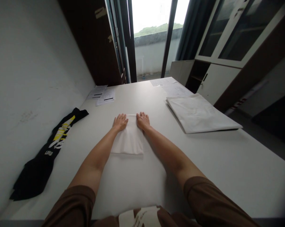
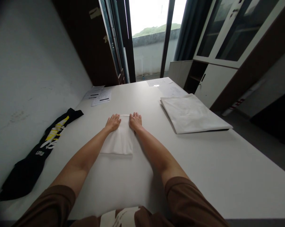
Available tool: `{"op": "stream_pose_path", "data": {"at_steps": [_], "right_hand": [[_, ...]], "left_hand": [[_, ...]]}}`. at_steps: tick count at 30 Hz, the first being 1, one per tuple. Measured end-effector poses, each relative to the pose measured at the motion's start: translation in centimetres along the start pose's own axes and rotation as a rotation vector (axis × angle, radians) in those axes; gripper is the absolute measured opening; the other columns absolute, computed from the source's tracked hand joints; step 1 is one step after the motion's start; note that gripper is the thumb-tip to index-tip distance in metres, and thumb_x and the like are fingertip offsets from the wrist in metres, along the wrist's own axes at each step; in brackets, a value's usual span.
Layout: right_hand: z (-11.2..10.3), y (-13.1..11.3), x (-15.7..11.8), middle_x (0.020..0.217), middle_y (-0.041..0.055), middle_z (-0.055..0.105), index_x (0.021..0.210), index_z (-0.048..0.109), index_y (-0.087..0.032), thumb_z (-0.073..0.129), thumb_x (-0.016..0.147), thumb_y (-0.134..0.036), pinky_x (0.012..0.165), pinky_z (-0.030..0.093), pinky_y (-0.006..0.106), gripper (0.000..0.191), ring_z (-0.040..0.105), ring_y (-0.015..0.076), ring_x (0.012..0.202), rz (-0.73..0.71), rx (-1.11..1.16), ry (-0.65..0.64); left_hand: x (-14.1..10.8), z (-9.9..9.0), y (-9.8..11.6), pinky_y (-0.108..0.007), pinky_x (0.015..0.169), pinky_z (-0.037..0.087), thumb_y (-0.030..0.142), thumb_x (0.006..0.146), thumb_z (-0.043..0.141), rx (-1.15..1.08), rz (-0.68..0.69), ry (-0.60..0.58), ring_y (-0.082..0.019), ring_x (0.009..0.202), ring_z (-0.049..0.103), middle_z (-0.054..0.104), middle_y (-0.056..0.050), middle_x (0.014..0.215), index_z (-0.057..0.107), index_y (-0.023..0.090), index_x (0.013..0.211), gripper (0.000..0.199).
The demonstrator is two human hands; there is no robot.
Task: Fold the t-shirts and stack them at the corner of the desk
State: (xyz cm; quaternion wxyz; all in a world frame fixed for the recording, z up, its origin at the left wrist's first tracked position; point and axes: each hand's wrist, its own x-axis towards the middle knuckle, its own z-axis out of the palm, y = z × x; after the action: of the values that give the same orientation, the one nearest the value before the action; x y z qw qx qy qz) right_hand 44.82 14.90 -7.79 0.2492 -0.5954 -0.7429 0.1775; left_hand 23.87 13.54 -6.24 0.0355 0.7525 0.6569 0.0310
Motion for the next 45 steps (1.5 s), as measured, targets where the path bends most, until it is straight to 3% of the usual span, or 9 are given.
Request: {"op": "stream_pose_path", "data": {"at_steps": [5,8,13,17,21,27,32,38,45], "right_hand": [[-0.1,-0.1,-0.1,0.165,0.0107,0.035,0.149,0.051,-0.026,0.034,0.102,-0.027,0.125,0.006,0.055,0.050,0.018,0.0294,0.156,0.001,-0.003,-0.006],[-0.2,-0.1,-0.1,0.165,0.0140,0.034,0.149,0.051,-0.022,0.032,0.104,-0.028,0.125,0.008,0.056,0.050,0.021,0.0306,0.155,-0.010,-0.056,-0.015],[-0.3,0.2,0.4,0.164,0.0132,0.037,0.150,0.051,-0.023,0.033,0.105,-0.030,0.125,0.012,0.053,0.049,0.025,0.0297,0.154,-0.066,-0.109,-0.045],[-0.2,0.5,0.7,0.164,0.0128,0.037,0.149,0.052,-0.024,0.035,0.105,-0.032,0.125,0.014,0.053,0.048,0.027,0.0301,0.154,-0.093,-0.118,-0.054],[0.0,0.6,0.7,0.163,0.0142,0.038,0.149,0.052,-0.021,0.032,0.106,-0.032,0.125,0.014,0.053,0.048,0.027,0.0305,0.153,-0.100,-0.115,-0.041],[-0.1,0.4,0.4,0.164,0.0102,0.037,0.149,0.051,-0.025,0.034,0.106,-0.033,0.126,0.009,0.051,0.047,0.023,0.0278,0.155,-0.079,-0.052,-0.028],[-0.2,0.1,0.1,0.165,0.0137,0.035,0.149,0.051,-0.021,0.036,0.105,-0.032,0.126,0.007,0.053,0.049,0.020,0.0306,0.156,-0.081,-0.029,-0.044],[-0.7,0.0,0.1,0.164,0.0132,0.036,0.150,0.051,-0.022,0.036,0.106,-0.034,0.126,0.010,0.053,0.048,0.024,0.0296,0.155,-0.095,-0.084,-0.079],[-0.8,0.7,0.0,0.164,0.0097,0.038,0.149,0.053,-0.025,0.041,0.106,-0.033,0.126,0.010,0.050,0.046,0.026,0.0265,0.154,-0.137,-0.053,-0.095]], "left_hand": [[-1.2,-0.7,-0.8,-0.062,0.124,0.015,0.058,0.105,0.022,0.037,-0.028,0.002,-0.034,0.158,0.017,0.020,-0.007,0.172,0.029,0.029,0.164,0.066],[-1.9,-1.1,-0.5,-0.062,0.124,0.015,0.056,0.105,0.024,0.062,-0.045,0.049,-0.033,0.157,0.018,0.024,-0.010,0.170,0.034,0.026,0.162,0.065],[-3.9,-1.3,1.4,-0.051,0.127,0.016,0.042,0.105,0.033,0.070,0.118,0.130,-0.028,0.156,0.023,0.029,-0.012,0.169,0.046,0.016,0.154,0.057],[-6.0,-0.2,2.9,-0.048,0.127,0.020,0.045,0.106,0.030,0.028,0.219,0.061,-0.027,0.156,0.023,0.028,-0.012,0.169,0.037,0.013,0.158,0.062],[-7.0,0.6,3.3,-0.049,0.128,0.016,0.048,0.105,0.029,0.001,0.219,0.043,-0.027,0.159,0.016,0.022,-0.012,0.171,0.027,0.014,0.163,0.067],[-8.1,0.2,4.0,-0.049,0.128,0.015,0.048,0.105,0.030,0.008,0.198,0.050,-0.028,0.159,0.016,0.023,-0.014,0.170,0.027,0.013,0.163,0.068],[-12.0,0.0,5.0,-0.049,0.129,0.012,0.043,0.105,0.032,0.007,0.292,0.045,-0.028,0.159,0.014,0.020,-0.015,0.171,0.026,0.011,0.163,0.067],[-16.7,-0.6,4.4,-0.052,0.129,0.009,0.053,0.103,0.041,-0.024,0.417,-0.003,-0.029,0.160,0.005,0.014,-0.006,0.173,0.025,0.025,0.165,0.070],[-18.4,-2.7,3.8,-0.063,0.126,0.009,0.074,0.093,0.051,-0.065,0.494,-0.060,-0.038,0.159,0.005,0.013,0.001,0.173,0.030,0.041,0.162,0.079]]}}
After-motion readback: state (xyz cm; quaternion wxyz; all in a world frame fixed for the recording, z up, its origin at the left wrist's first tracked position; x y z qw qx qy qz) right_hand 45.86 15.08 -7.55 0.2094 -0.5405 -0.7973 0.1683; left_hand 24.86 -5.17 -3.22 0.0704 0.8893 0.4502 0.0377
